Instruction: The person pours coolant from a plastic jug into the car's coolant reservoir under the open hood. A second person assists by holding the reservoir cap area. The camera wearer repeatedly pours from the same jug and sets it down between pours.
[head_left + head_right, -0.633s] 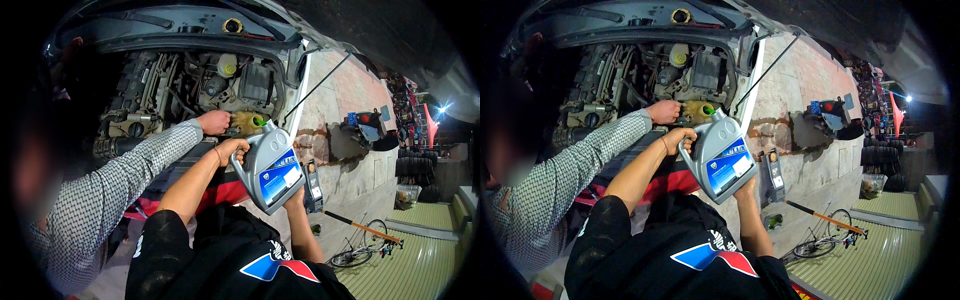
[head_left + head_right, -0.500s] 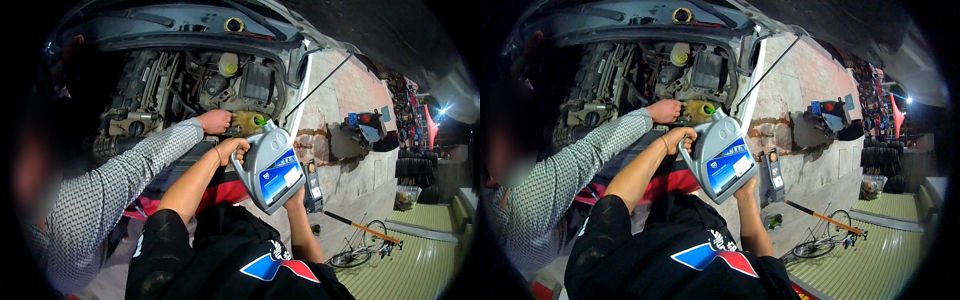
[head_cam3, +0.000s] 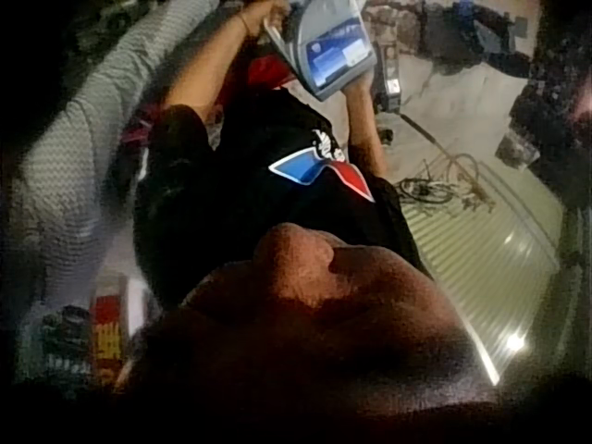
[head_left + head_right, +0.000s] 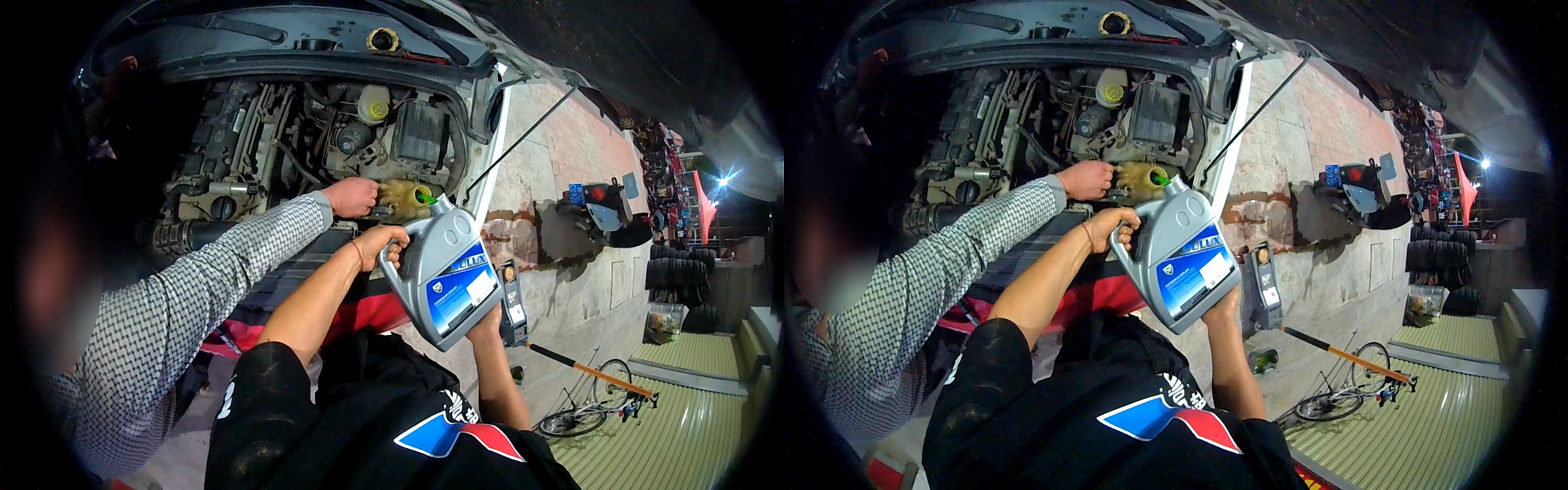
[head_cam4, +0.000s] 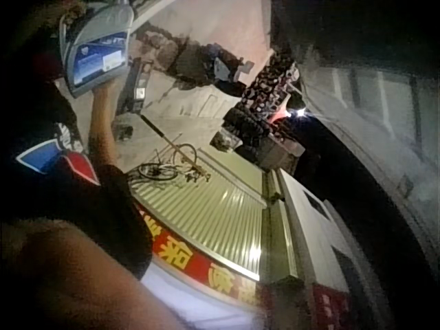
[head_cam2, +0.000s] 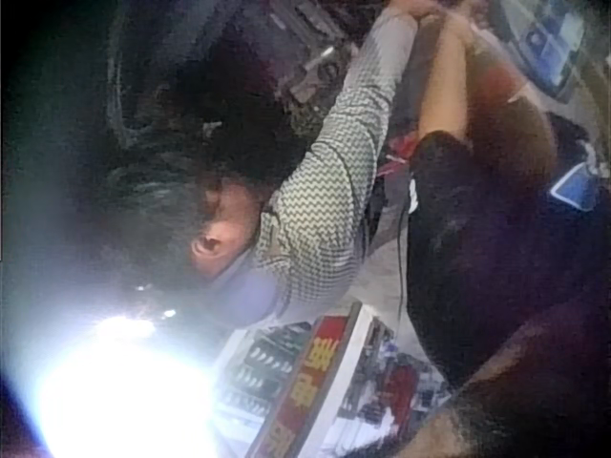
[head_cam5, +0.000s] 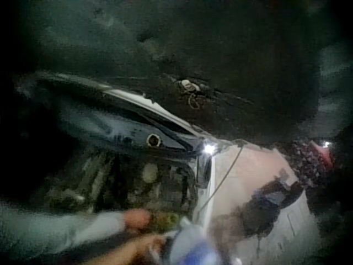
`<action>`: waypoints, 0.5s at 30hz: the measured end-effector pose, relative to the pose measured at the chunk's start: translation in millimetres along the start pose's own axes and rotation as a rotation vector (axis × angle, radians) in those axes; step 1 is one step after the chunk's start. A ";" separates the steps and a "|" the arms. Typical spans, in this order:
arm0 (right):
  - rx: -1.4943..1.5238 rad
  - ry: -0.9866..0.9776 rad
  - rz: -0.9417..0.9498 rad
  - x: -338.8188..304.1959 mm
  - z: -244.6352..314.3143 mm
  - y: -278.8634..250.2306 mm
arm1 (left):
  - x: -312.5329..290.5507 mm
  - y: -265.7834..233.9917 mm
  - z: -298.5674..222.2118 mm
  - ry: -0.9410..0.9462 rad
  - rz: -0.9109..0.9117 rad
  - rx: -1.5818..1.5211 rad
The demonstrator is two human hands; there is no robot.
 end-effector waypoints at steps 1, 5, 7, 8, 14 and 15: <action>0.003 0.002 -0.002 -0.4 0.5 -0.8 | -0.9 1.1 0.8 0.008 -0.003 0.001; 0.002 -0.002 0.019 -1.8 0.8 -0.5 | 0.6 -0.3 3.3 0.018 0.005 -0.008; 0.006 -0.003 0.019 -2.6 1.1 1.3 | 0.7 -0.6 4.3 0.000 0.025 -0.032; 0.006 -0.004 0.019 -2.8 1.2 1.3 | 0.5 -0.4 4.6 -0.009 0.036 -0.044; 0.004 -0.022 0.011 -4.7 3.2 5.2 | -3.1 2.1 3.8 0.000 -0.004 -0.024; -0.004 -0.027 0.010 -4.5 3.5 5.5 | -1.9 1.5 4.1 -0.001 -0.002 -0.024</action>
Point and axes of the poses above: each hand's wrist, its own x-axis towards the middle knuckle, its own y-axis out of the palm, z = x × y, the point moved 4 cm from there along x, towards the middle knuckle, and after that the axes turned 14 degrees about -y, right-handed, at the moved point
